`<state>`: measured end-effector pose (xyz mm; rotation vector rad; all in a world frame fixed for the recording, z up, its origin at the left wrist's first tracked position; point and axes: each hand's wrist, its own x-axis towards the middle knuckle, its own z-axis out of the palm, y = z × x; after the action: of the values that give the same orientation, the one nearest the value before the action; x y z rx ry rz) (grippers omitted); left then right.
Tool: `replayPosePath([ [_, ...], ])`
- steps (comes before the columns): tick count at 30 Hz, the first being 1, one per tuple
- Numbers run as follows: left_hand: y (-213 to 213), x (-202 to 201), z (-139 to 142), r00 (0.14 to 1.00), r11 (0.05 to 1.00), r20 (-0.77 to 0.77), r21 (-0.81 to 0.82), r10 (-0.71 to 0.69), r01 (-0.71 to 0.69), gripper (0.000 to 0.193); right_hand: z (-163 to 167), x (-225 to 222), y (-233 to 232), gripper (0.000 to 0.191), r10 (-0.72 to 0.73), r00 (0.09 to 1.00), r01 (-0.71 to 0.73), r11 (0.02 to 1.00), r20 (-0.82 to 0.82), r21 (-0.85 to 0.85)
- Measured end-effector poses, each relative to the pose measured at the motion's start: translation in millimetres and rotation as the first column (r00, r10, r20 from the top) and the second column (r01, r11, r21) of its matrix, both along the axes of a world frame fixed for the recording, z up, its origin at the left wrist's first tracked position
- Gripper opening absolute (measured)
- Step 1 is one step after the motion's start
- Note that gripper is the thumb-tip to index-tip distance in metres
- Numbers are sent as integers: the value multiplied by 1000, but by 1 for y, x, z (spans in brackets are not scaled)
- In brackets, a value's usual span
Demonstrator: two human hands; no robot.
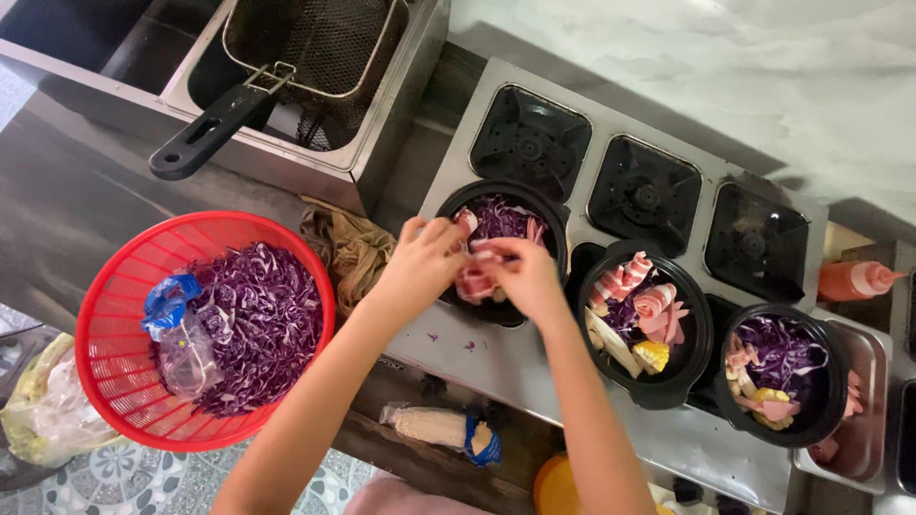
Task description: The person assembles multiple food containers by adding sliced meat, red cabbage, corn, and noodles. They open a package of meat, separate slices, and place them into bowls already containing vegetables. Tongs are used to adjust noodles in one container.
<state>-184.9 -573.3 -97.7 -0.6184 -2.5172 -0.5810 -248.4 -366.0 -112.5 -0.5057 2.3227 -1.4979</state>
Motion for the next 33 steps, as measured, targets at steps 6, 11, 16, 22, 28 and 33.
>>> replayPosePath([
  [6, 11, 11, -12, 968, 994, 226, -50, 105, -96, 15, -6, 21, -10, 22, 19, 868, 167, 930, -496, 327],
  [11, 27, 25, -21, 979, 976, 158, -195, 132, -100, 19, -10, 27, -10, 12, 30, 832, 147, 950, -554, 274],
  [16, 42, 31, -24, 986, 979, 1, -117, 166, -165, 31, -4, 53, -2, 20, 26, 687, 231, 939, -726, 253],
  [22, 75, 44, -12, 975, 975, 22, -48, 220, -219, 29, 16, 85, 24, 26, -42, 744, 289, 920, -667, 264],
  [28, 151, 72, -8, 991, 981, 132, 187, 28, -53, 27, 23, 94, 118, 24, -50, 782, 370, 839, -621, 400],
  [33, 212, 87, 0, 989, 972, 147, 231, 5, -39, 24, 16, 49, 180, 39, 104, 629, 516, 685, -771, 513],
])
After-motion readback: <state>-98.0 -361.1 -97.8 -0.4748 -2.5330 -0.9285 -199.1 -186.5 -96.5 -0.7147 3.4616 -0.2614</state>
